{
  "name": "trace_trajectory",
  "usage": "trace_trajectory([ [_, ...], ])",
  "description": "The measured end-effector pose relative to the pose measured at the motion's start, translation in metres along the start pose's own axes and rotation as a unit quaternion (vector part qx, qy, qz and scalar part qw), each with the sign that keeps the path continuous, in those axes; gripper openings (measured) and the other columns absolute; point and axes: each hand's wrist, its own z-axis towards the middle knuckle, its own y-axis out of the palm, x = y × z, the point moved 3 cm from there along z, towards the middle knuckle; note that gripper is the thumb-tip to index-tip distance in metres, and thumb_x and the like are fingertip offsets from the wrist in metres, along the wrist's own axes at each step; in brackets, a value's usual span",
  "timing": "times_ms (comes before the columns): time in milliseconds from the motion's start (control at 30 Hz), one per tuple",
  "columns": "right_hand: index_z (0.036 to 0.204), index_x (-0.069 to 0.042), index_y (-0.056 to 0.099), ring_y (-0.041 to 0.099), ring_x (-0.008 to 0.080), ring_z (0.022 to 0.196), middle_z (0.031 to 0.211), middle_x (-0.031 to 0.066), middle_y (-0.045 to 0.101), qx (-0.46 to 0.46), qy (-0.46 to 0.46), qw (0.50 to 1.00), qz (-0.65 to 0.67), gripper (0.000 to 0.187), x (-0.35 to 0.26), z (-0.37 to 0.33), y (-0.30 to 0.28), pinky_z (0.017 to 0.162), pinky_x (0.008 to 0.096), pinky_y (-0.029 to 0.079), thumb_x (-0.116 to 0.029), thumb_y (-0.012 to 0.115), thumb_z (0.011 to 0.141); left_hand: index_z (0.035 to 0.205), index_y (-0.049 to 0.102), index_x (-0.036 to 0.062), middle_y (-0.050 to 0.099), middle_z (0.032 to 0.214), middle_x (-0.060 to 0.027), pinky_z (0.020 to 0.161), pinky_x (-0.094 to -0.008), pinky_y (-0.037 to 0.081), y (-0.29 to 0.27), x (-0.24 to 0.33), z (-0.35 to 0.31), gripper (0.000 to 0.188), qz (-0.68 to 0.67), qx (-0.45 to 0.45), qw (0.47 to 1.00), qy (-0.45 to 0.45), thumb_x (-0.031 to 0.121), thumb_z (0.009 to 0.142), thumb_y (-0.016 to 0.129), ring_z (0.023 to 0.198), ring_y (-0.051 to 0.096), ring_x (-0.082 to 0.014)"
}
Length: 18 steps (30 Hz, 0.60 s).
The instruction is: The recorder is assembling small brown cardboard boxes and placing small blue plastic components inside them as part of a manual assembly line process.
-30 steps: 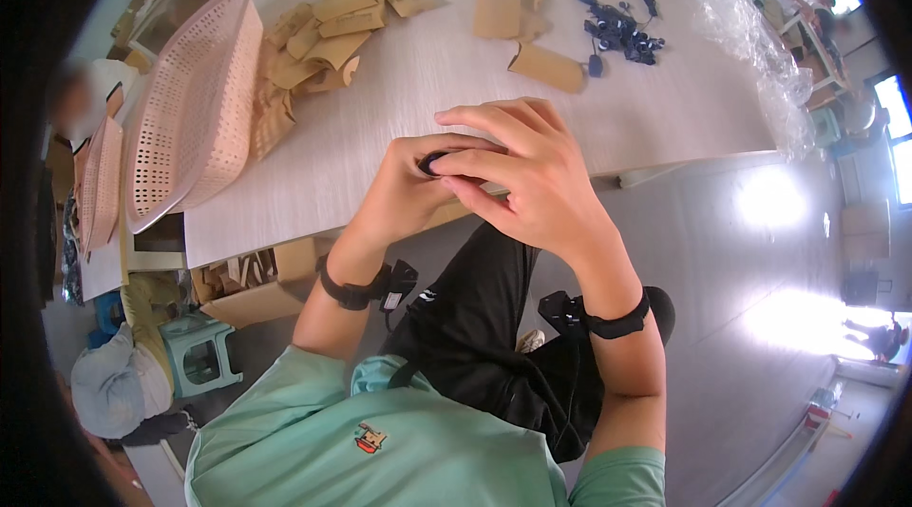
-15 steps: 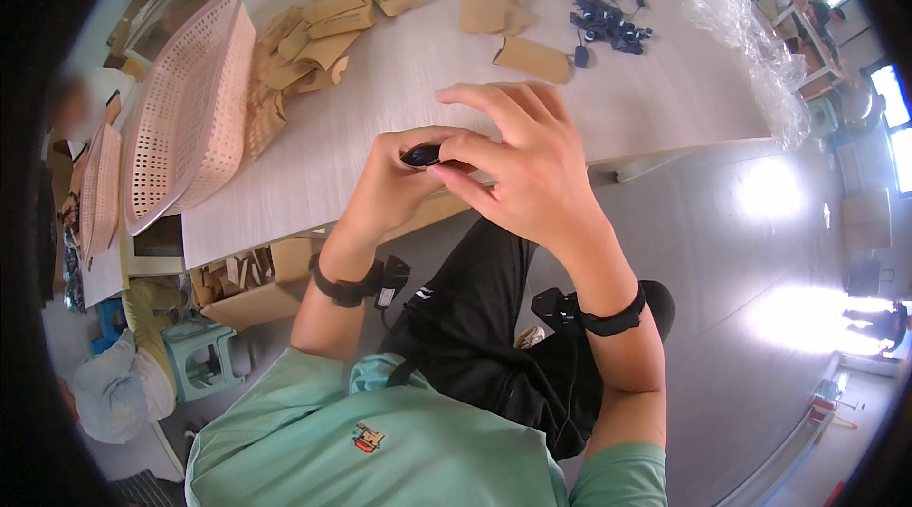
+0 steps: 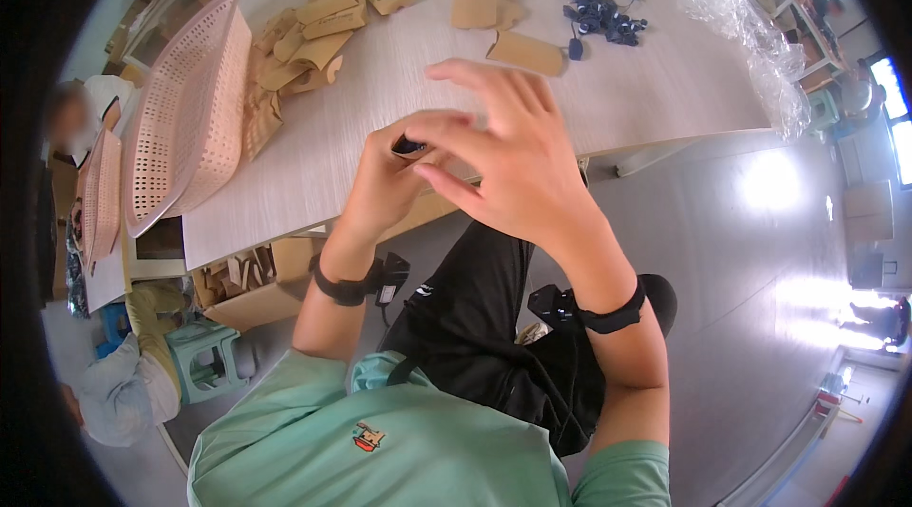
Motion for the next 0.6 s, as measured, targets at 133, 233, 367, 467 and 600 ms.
trace_trajectory([
  [133, 0.103, -0.012, 0.068, 0.061, 0.0251, 0.09, 0.11, 0.0069, 0.063, 0.102, 0.134, 0.984, 0.065, 0.03, 0.002, -0.012, 0.011, 0.079, 0.038, 0.049, -0.02, 0.077, 0.075, 0.127, 0.048, -0.0003, 0.055, 0.114, -0.0089, 0.078, -0.0273, 0.05, 0.004, -0.005, 0.001, 0.04, 0.178, 0.069, 0.976, 0.105, -0.005, 0.089, 0.06, 0.103, 0.051, -0.0103],
  [233, 0.107, -0.008, 0.066, 0.063, 0.0235, 0.072, 0.09, 0.0101, 0.067, -0.021, 0.266, 0.948, 0.172, 0.03, 0.011, -0.017, 0.024, 0.065, 0.0334, 0.051, -0.024, 0.074, 0.083, 0.13, 0.039, 0.0039, 0.049, 0.112, -0.009, 0.079, -0.0272, 0.048, 0.008, 0.0, -0.003, 0.045, 0.158, 0.069, 0.981, 0.088, -0.004, 0.09, 0.059, 0.104, 0.048, -0.0133],
  [367, 0.114, -0.005, 0.064, 0.062, 0.0187, 0.059, 0.073, 0.0111, 0.065, -0.05, 0.35, 0.906, 0.233, 0.03, 0.019, -0.017, 0.019, 0.058, 0.029, 0.048, -0.024, 0.067, 0.09, 0.128, 0.036, 0.0055, 0.048, 0.117, -0.0116, 0.081, -0.0265, 0.048, -0.003, -0.005, -0.001, 0.041, -0.031, 0.023, 0.999, -0.012, -0.002, 0.094, 0.058, 0.096, 0.053, -0.0145],
  [467, 0.114, -0.005, 0.064, 0.064, 0.0161, 0.06, 0.076, 0.0115, 0.066, -0.07, 0.378, 0.882, 0.272, 0.028, 0.017, -0.014, 0.022, 0.057, 0.0278, 0.048, -0.021, 0.064, 0.092, 0.127, 0.036, 0.0062, 0.047, 0.123, -0.0117, 0.079, -0.0271, 0.049, -0.001, -0.012, 0.0, 0.035, -0.028, 0.026, 0.999, 0.031, -0.003, 0.097, 0.052, 0.095, 0.054, -0.0133],
  [600, 0.113, -0.004, 0.064, 0.065, 0.0124, 0.063, 0.088, 0.0087, 0.069, -0.002, 0.372, 0.835, 0.406, 0.026, 0.014, -0.01, 0.036, 0.049, 0.0245, 0.045, -0.02, 0.064, 0.093, 0.124, 0.035, 0.0064, 0.046, 0.13, -0.0124, 0.077, -0.0269, 0.051, 0.0, -0.013, 0.001, 0.031, 0.0, 0.066, 0.994, 0.092, -0.005, 0.098, 0.048, 0.096, 0.057, -0.0136],
])
